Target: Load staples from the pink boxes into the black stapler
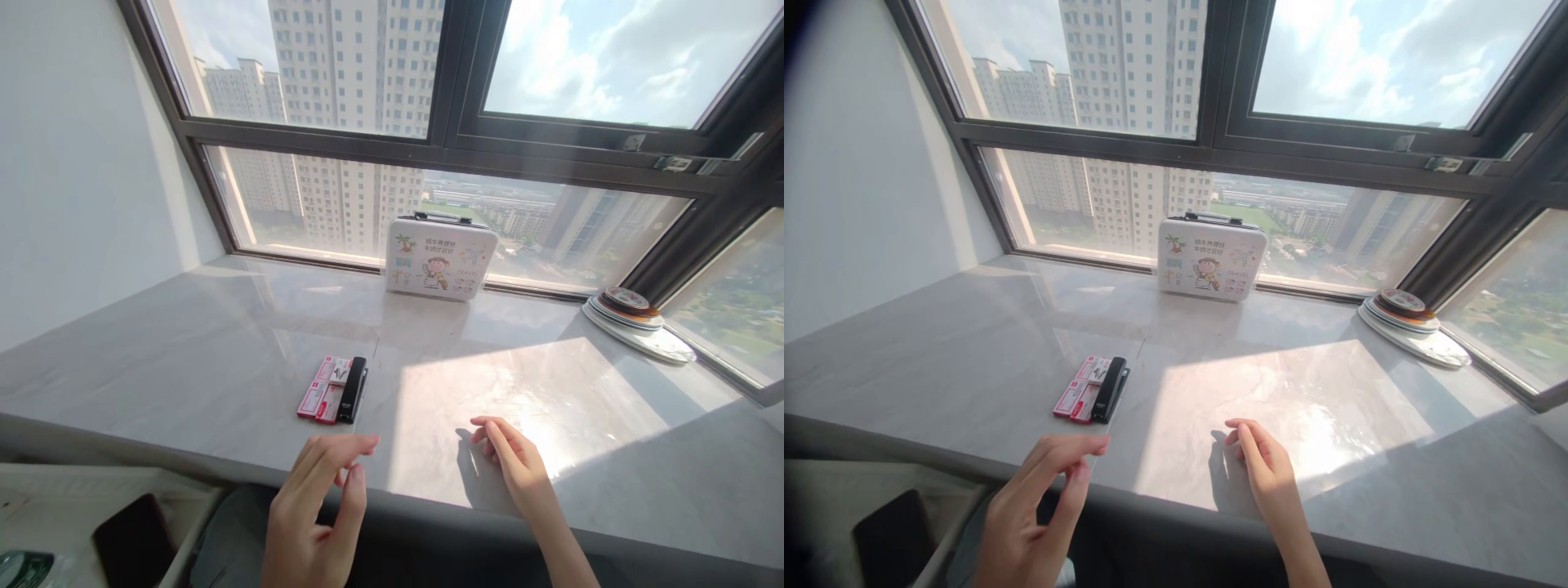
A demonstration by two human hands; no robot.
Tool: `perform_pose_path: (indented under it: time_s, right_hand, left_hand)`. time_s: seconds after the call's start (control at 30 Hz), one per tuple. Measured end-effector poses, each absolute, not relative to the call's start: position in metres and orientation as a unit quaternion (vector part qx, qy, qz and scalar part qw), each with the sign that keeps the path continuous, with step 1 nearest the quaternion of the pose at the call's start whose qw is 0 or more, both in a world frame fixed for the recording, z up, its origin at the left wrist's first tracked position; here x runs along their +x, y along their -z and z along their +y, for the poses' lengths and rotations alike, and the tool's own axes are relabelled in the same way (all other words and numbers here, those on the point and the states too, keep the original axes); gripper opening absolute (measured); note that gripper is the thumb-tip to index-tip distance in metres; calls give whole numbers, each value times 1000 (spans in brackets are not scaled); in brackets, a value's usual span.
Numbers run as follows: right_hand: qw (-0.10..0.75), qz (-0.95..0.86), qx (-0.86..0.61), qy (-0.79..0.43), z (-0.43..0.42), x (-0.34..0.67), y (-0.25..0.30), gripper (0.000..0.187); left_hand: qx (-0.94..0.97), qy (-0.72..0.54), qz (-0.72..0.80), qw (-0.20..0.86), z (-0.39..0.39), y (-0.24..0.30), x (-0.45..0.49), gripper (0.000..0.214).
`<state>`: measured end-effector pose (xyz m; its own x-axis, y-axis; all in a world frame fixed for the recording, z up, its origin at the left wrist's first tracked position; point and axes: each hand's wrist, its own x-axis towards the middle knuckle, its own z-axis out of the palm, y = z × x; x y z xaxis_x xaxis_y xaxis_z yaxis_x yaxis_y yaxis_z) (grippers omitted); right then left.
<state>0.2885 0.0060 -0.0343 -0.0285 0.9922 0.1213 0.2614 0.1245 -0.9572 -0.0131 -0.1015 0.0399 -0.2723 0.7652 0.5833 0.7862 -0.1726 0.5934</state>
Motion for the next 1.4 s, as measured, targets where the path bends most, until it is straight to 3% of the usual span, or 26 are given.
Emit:
perform_pose_path:
  time_s: [0.2, 0.43, 0.57, 0.83, 0.97, 1.1, 1.27, 1.4]
  right_hand:
    - [419, -619, -551, -372, 2, 281, 35, 45]
    - [408, -618, -569, -357, -5, 283, 29, 44]
    - [396, -621, -570, -365, -2, 284, 29, 46]
    - [390, -670, -525, -350, 24, 228, 4, 45]
    - [364, -730, -507, -279, 38, 195, -15, 45]
    - [330, -768, -505, -214, 53, 178, -14, 32]
    - [416, -721, -499, -241, 65, 174, -15, 15]
    - [582, -528, -479, -392, 76, 197, -18, 25]
  left_hand:
    - [-549, 341, -758, 85, -36, -10, -42, 43]
    - [-562, 332, -755, 59, -11, -14, -40, 20]
    - [-572, 349, -742, 13, -9, -8, -26, 18]
    - [-584, 283, -746, -151, -18, -7, 62, 35]
    - [-657, 294, -688, -94, -31, -7, 79, 26]
    - [-697, 279, -661, 0, -33, 5, 69, 38]
    - [-720, 230, -653, 51, -28, 14, 61, 45]
    - [-719, 222, -657, 47, -24, 13, 59, 48]
